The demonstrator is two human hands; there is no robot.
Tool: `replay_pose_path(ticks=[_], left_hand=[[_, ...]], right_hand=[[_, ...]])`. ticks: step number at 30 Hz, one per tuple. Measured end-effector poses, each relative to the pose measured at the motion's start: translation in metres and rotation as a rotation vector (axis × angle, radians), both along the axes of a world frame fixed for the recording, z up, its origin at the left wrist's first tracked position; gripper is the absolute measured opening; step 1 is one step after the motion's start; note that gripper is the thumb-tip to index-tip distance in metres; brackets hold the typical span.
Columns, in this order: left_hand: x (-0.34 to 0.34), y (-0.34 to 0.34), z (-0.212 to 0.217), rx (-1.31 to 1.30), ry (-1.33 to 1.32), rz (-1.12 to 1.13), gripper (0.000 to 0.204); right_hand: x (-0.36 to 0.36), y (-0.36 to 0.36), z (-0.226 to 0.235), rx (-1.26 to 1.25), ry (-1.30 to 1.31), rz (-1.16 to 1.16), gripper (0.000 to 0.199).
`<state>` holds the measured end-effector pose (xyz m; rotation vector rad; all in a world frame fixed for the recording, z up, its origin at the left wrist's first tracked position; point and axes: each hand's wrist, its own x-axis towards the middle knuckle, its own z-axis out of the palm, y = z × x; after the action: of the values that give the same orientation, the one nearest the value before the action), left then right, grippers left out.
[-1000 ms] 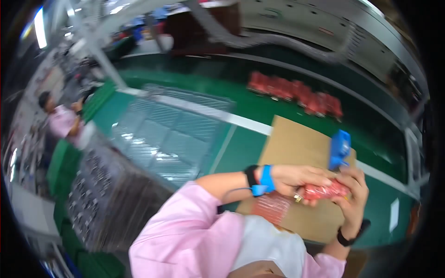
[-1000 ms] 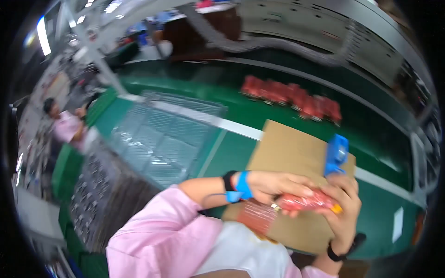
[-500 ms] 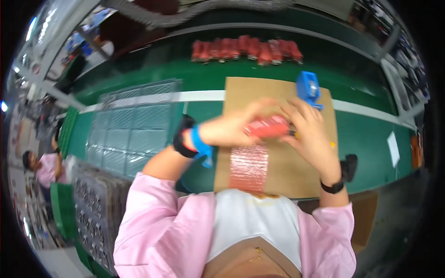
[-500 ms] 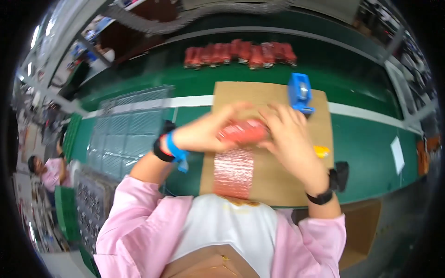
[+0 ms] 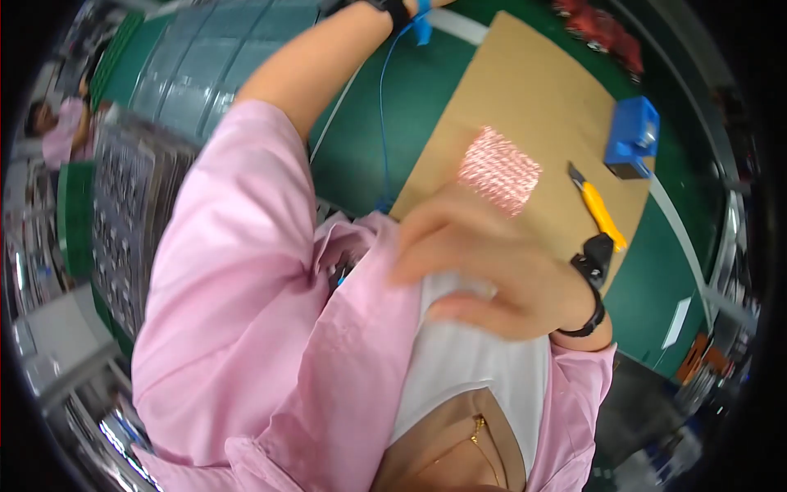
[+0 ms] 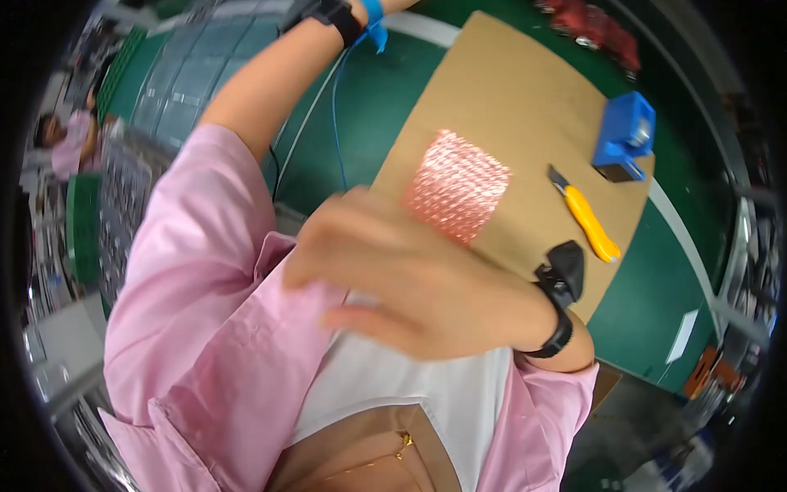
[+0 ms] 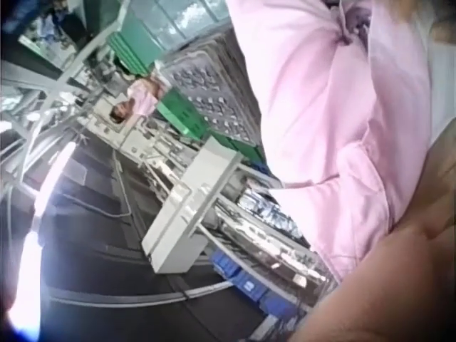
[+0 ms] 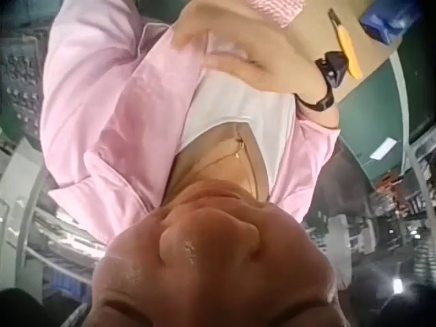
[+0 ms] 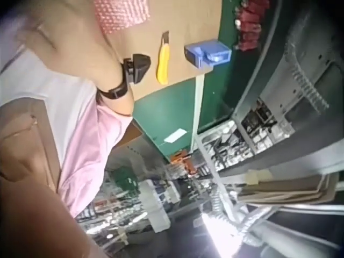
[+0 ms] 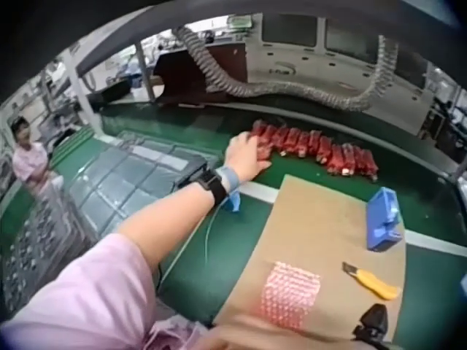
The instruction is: The person picks up circuit boards from a tray, rolls each one in bubble wrap, and secures the wrap with tape. They then take a label from their pocket and apply it to the wrapped board.
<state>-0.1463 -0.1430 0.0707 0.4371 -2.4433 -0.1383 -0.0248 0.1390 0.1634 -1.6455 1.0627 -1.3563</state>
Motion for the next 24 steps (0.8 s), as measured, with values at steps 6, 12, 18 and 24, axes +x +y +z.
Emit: replay_pose_path(ticks=[6, 12, 18, 24], left_hand=[[0.125, 0.048, 0.093, 1.111, -0.878, -1.041, 0.040], [0.251, 0.058, 0.118, 0.899, -0.831, -1.223, 0.017], [0.280, 0.061, 0.117, 0.771, -0.723, -1.354, 0.018], [0.307, 0.061, 0.132, 0.658, -0.946, -1.225, 0.023]], right_hand=[[0.005, -0.010, -0.016, 0.035, 0.160, 0.051, 0.024], [0.021, -0.008, -0.017, -0.146, 0.301, 0.075, 0.026], [0.020, -0.006, -0.009, -0.122, 0.322, 0.027, 0.022], [0.019, -0.002, -0.013, -0.131, 0.342, 0.015, 0.023]])
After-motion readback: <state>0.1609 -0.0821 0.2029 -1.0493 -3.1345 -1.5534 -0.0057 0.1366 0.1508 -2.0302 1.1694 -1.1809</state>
